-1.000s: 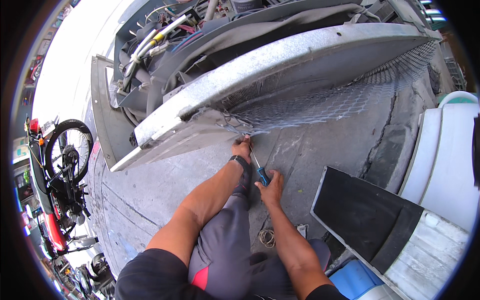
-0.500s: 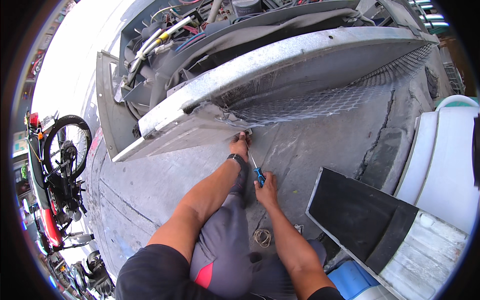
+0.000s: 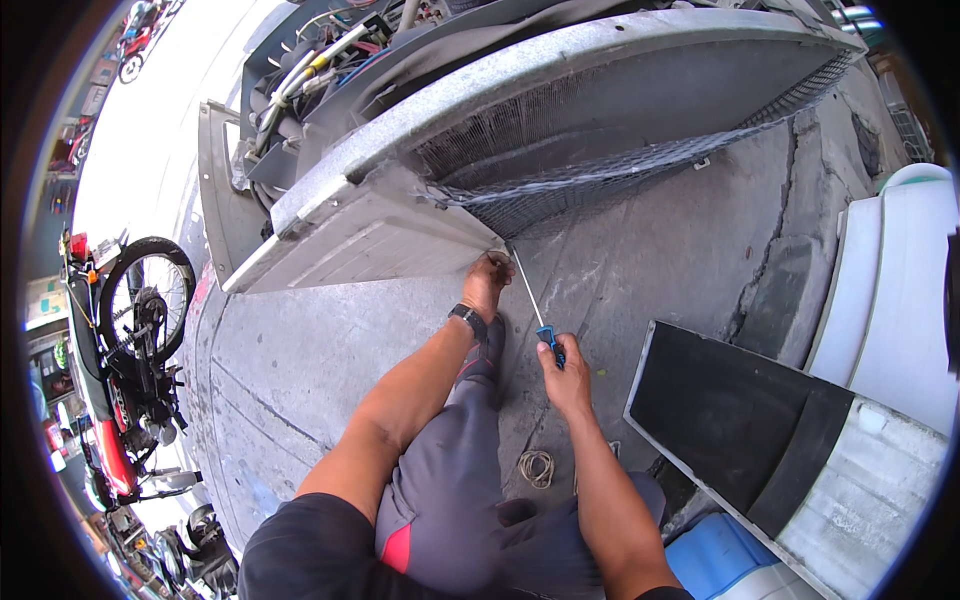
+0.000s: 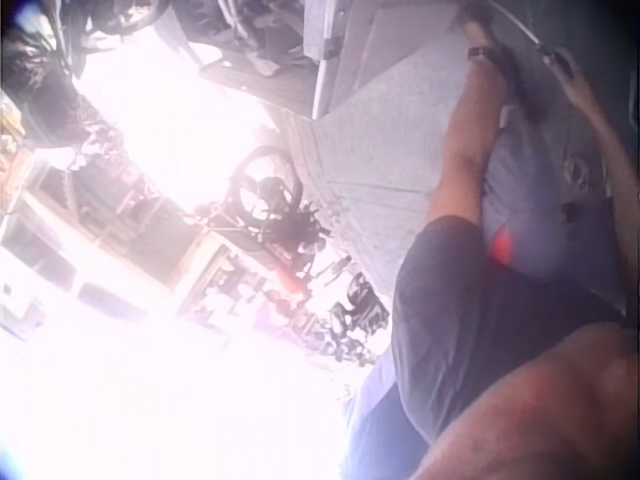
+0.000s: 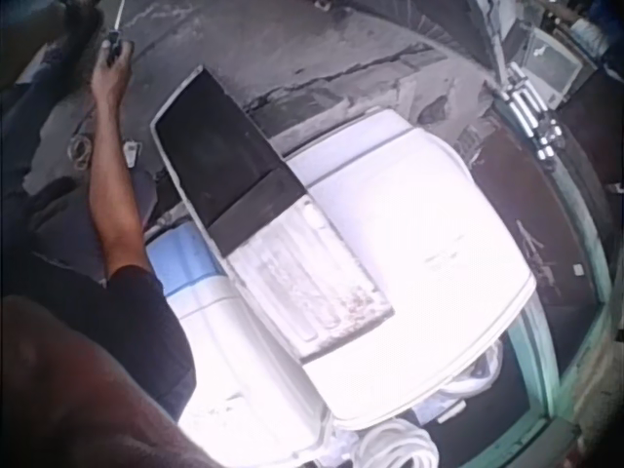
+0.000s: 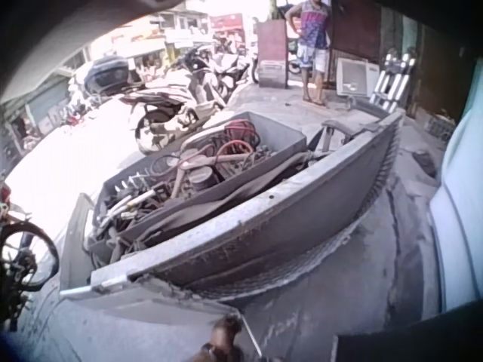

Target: The person disassembles an air conditioner unit outdoors by using a screwdriver to remove screws from the casing and then moving the detached metal panels away.

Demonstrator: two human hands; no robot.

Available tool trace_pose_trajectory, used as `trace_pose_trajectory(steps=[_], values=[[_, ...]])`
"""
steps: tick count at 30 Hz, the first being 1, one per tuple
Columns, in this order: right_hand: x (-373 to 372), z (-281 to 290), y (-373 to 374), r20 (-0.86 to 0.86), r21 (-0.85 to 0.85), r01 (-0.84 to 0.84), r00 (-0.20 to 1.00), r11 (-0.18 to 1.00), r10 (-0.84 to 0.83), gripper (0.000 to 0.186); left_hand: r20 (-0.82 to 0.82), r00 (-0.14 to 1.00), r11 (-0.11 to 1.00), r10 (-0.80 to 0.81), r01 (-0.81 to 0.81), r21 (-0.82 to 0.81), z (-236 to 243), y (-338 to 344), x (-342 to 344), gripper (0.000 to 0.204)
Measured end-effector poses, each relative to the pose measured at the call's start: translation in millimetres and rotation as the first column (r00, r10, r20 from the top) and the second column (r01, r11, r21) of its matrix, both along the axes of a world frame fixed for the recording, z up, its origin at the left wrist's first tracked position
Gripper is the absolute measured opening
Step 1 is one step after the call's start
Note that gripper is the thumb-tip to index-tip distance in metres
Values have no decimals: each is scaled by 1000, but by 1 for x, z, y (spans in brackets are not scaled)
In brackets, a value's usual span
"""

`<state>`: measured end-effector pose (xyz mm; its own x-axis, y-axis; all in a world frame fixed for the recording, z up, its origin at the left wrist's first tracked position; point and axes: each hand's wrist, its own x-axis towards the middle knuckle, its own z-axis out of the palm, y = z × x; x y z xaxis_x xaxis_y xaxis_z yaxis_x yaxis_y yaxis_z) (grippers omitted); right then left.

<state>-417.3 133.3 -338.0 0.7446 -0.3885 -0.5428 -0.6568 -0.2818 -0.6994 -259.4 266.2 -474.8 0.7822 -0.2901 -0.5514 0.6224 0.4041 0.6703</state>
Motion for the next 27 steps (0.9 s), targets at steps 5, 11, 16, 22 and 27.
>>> trace_pose_trajectory(steps=[5, 11, 16, 22, 27], values=[[6, -12, 3, 38, 34, -39, 999, 999, 38, 33, 43, 997, 997, 62, -60, -50, 27, -7, 1, 15], [5, -22, 5, 55, 101, -18, 998, 995, 13, 32, 71, 997, 998, 43, -40, -45, 36, -6, 3, 18], [5, -29, 2, 43, 129, -12, 999, 992, 7, 33, 52, 996, 996, 72, -69, -51, 38, -8, 4, 15], [7, -33, 1, 71, 172, -11, 997, 985, -1, 32, 49, 993, 994, 105, -102, -50, 37, -10, 4, 16], [8, -33, -13, -238, 880, 327, 931, 345, -275, 30, -39, 979, 979, 201, -200, 29, 43, -17, 3, 15]])
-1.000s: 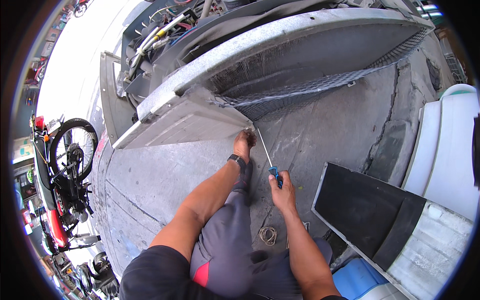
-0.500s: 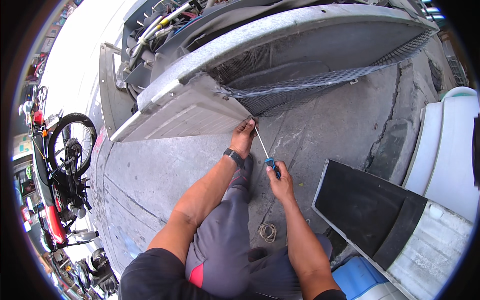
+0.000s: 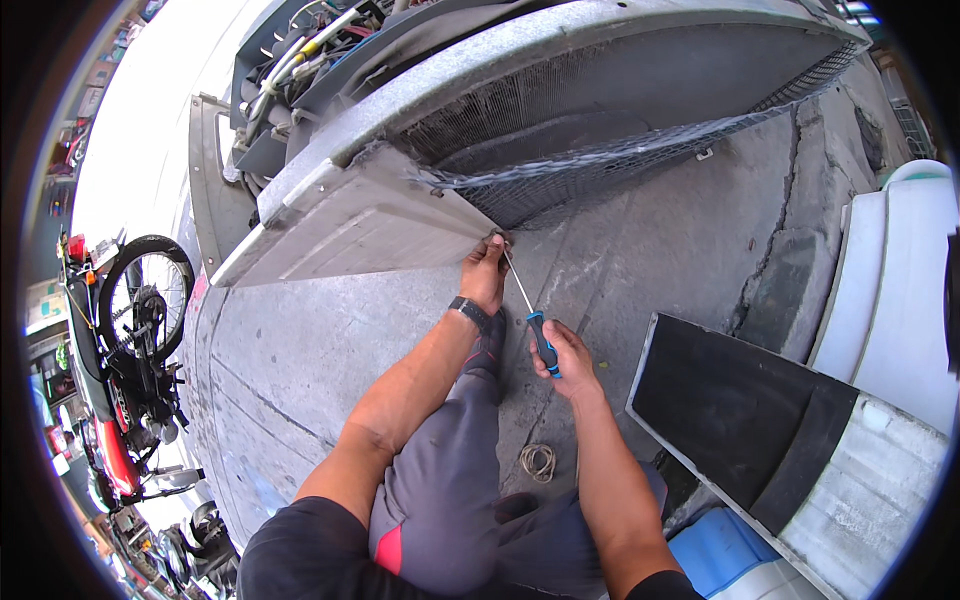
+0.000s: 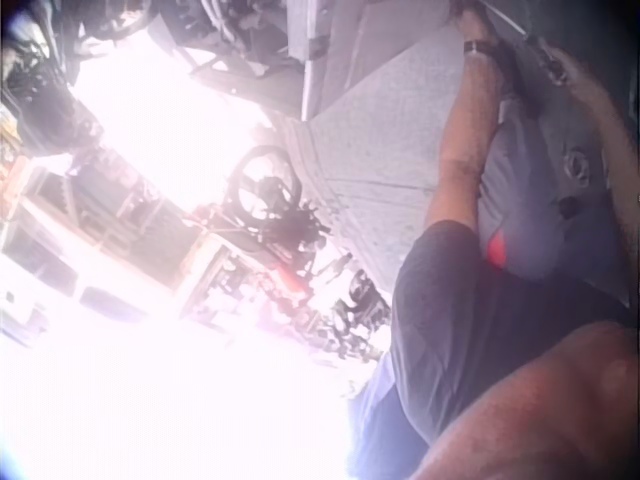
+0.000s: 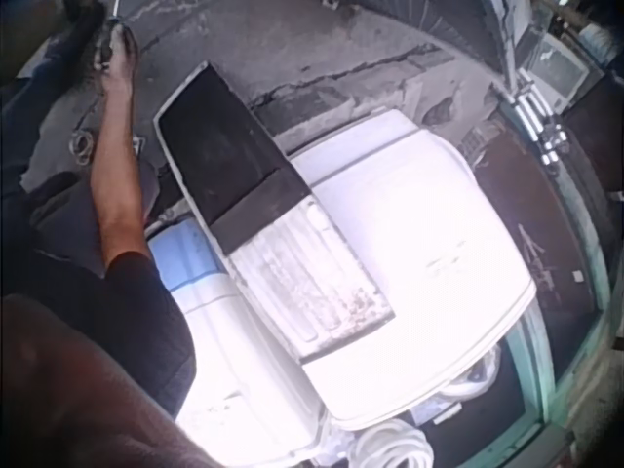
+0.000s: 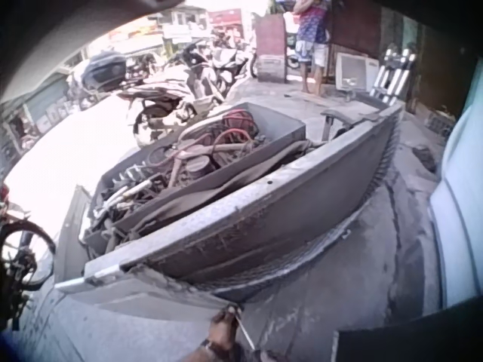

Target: The person disassembles an air conditioner unit outdoors by using a screwdriver to remove screws from the casing and then moving the detached metal panels away.

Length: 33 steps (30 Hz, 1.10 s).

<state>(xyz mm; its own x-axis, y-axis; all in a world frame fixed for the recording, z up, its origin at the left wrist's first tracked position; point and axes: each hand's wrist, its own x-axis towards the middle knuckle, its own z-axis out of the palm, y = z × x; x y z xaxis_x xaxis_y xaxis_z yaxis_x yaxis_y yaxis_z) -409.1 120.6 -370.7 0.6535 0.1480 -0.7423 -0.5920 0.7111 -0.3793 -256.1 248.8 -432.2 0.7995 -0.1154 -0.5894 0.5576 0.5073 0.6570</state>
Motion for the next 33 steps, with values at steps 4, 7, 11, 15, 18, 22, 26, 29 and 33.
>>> trace_pose_trajectory(steps=[4, 7, 11, 15, 18, 22, 26, 29, 33], values=[[10, 1, 2, -45, 36, -127, 991, 991, 128, 38, -92, 996, 998, 18, -13, 54, 5, -2, -1, 15], [8, -4, 20, -44, -470, -221, 973, 854, 227, 39, -40, 999, 999, -36, 37, 23, 5, -2, 5, 16], [8, -2, 22, -10, -197, -164, 986, 967, 165, 43, -88, 996, 996, 3, 4, 87, 11, -7, 3, 16], [10, -3, 3, 2, 191, -138, 990, 972, 140, 46, -74, 997, 992, 15, -5, 126, 13, -7, 0, 16], [14, -1, 11, -66, -181, -234, 972, 955, 226, 47, -67, 998, 989, -2, 12, 147, 13, -9, 1, 16], [19, 15, 2, -53, 0, -216, 975, 976, 216, 47, -69, 998, 985, -14, 25, 173, 12, -9, 1, 17], [16, -3, -2, -69, -505, -332, 936, 797, 346, 46, -83, 996, 982, -34, 49, 181, 13, -12, 3, 16], [11, 3, 24, -252, -967, -204, 853, -154, 457, 43, -62, 998, 997, -14, 19, 73, 9, -6, 2, 15], [8, 10, 12, -56, -730, -202, 970, 653, 237, 39, -131, 991, 996, 39, -28, 83, 15, -6, -2, 11]])
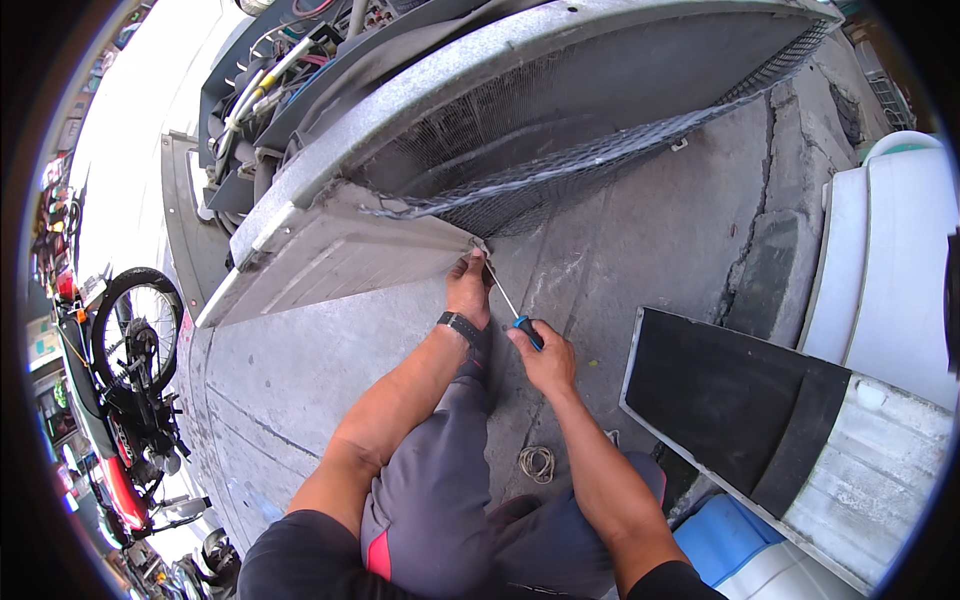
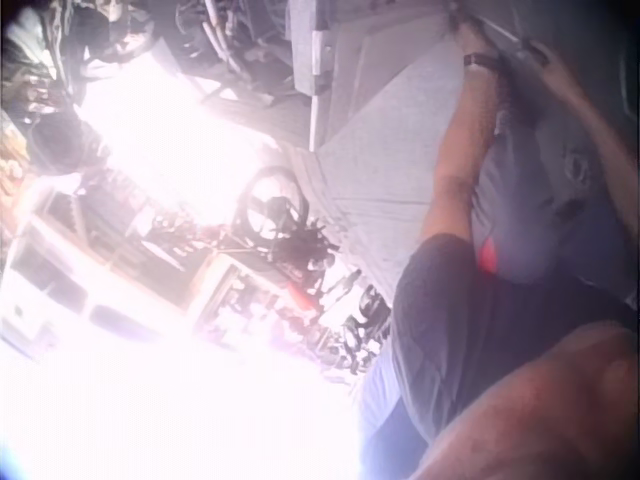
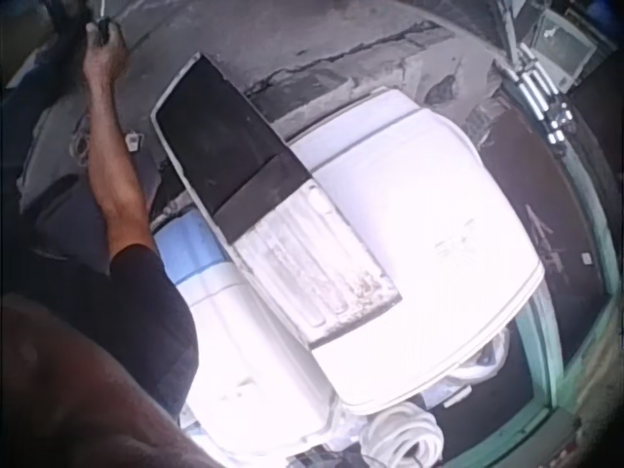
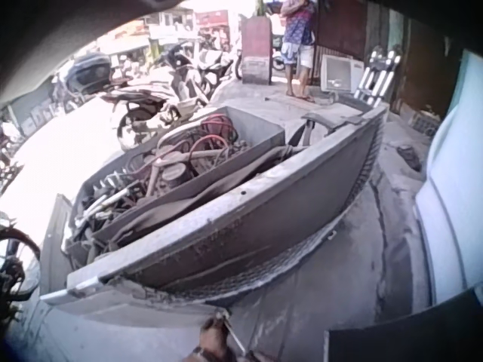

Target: The person disassembles an air conditioner unit outdoors by using a screwdriver to remove screws from the casing and then moving the detached metal panels away.

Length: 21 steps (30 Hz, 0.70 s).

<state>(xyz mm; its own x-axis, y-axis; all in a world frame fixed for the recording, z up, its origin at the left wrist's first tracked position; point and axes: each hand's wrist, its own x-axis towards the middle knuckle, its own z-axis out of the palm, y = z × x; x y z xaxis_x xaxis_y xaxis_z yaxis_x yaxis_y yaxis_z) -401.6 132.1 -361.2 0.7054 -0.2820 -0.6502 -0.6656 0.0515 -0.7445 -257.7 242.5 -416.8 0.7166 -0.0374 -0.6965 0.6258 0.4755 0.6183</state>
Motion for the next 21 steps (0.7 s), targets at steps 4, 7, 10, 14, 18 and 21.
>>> trace_pose_trajectory(steps=[4, 7, 10, 14, 18, 21], values=[[-6, -3, -16, -200, 799, 281, 958, 532, -207, 37, -69, 997, 1000, 23, -23, -11, 7, 0, -1, 11], [-13, -11, -19, -171, 929, 204, 977, 309, -129, 39, -44, 999, 1000, -22, 21, -18, 7, 5, -2, 16], [-15, -21, -8, 181, 433, 32, 976, 901, -122, 37, -38, 995, 996, -87, 89, 33, 5, 1, -5, 18], [-14, -30, 7, 447, -582, 81, 863, 809, 236, 36, -54, 993, 992, -101, 104, 68, -1, -2, -2, 18], [-22, -15, -1, 202, 378, 14, 974, 926, -97, 33, -88, 991, 992, -103, 108, 66, 1, 5, 0, 17], [-25, -4, -12, -100, 901, 137, 989, 412, -111, 30, -86, 990, 990, -108, 115, 78, 6, 6, -2, 12]])
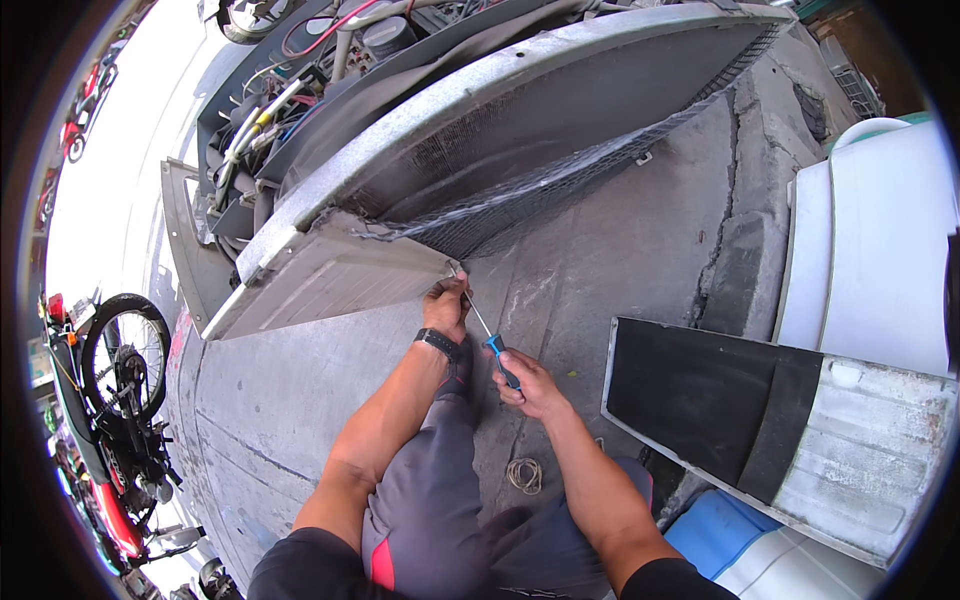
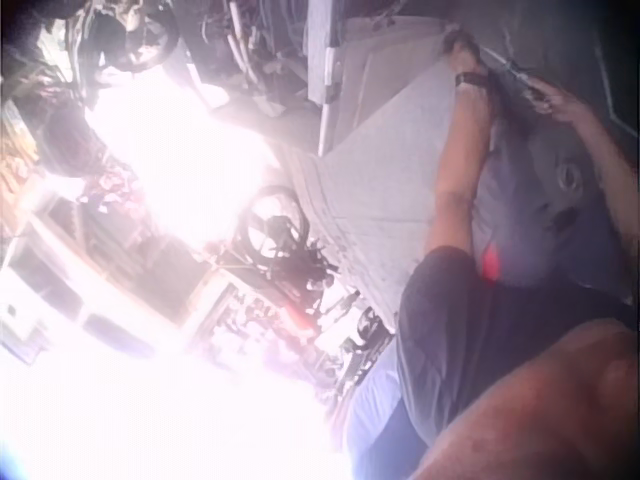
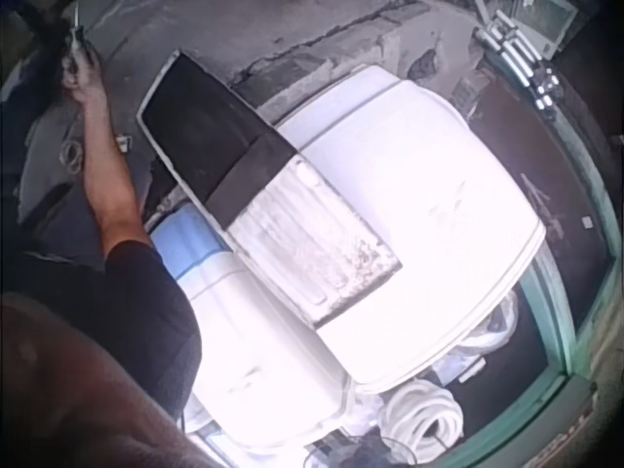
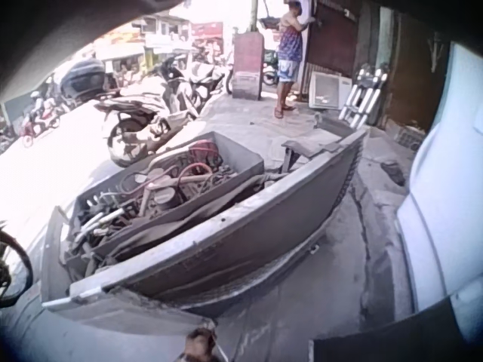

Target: The person disassembles an air conditioner unit outdoors by using a screwdriver to remove screws from the casing and then moving the detached metal panels away.

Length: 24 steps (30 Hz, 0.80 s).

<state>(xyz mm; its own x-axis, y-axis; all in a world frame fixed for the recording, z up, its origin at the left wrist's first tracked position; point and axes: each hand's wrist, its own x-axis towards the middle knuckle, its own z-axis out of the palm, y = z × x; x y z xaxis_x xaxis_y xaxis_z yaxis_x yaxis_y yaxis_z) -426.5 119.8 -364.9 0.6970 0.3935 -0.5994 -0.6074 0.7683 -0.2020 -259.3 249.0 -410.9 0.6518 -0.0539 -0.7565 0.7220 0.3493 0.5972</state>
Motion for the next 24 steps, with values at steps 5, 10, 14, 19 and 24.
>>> trace_pose_trajectory(steps=[5, 10, 14, 19, 24], values=[[-1, -1, 10, 77, -503, 61, 997, 862, -26, 36, 17, 999, 989, 31, -28, -146, 0, -5, 3, 6], [4, 2, 4, 28, -381, 38, 999, 924, -29, 37, 62, 998, 989, 10, -1, -149, 4, 3, 1, 5], [0, -14, 5, -21, -567, -99, 994, 817, 106, 37, 88, 995, 987, -40, 53, -149, 3, -2, -1, 8], [3, -7, 8, 40, -774, -31, 994, 632, 99, 42, 94, 995, 998, -12, 18, -64, 2, -5, -9, 13], [12, 6, 4, 112, -682, 164, 987, 713, -120, 45, 54, 998, 999, -22, 24, -23, 5, -4, -3, 14]])
